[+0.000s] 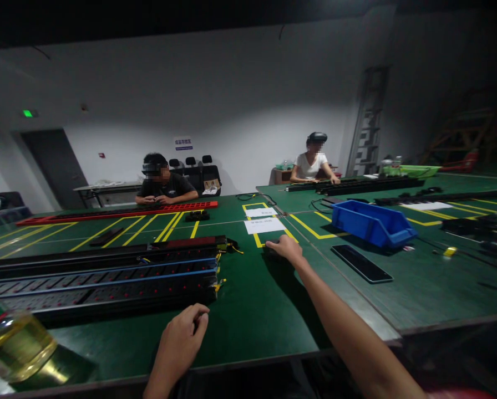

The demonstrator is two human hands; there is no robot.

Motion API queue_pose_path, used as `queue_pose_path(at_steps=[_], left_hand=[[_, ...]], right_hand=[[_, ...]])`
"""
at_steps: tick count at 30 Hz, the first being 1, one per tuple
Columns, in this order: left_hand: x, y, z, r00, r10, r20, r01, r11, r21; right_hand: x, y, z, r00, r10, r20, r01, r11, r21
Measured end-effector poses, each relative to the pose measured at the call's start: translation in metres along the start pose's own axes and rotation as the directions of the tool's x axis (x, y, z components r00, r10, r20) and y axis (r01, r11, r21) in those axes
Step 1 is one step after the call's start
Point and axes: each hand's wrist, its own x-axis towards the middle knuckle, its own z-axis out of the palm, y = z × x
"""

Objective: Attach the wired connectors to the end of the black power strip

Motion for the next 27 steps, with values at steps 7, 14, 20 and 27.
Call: queue_pose_path(at_steps=[7, 14, 20, 27], left_hand=[[0.001, -0.001, 0.000, 1.000, 0.011, -0.004, -0.011, 1.000, -0.006], [0.001, -0.002, 0.001, 1.000, 0.004, 0.005, -0.004, 1.000, -0.001], [0.000, -0.003, 0.003, 1.000, 0.020, -0.012, -0.020, 1.000, 0.005], [-0.005, -0.001, 0.005, 0.999, 0.020, -0.048, -0.019, 1.000, 0.019]], right_hand=[[-0.012, -0.014, -0.006, 1.000, 0.030, -0.007, -0.030, 0.996, -0.088], [-0.004, -0.009, 0.008, 0.997, -0.053, -0.057, 0.046, 0.992, -0.119], [-0.003, -0.015, 0.013, 0.996, -0.061, -0.061, 0.049, 0.982, -0.181], [-0.008, -0.021, 0.016, 0.994, -0.091, -0.053, 0.073, 0.958, -0.277]])
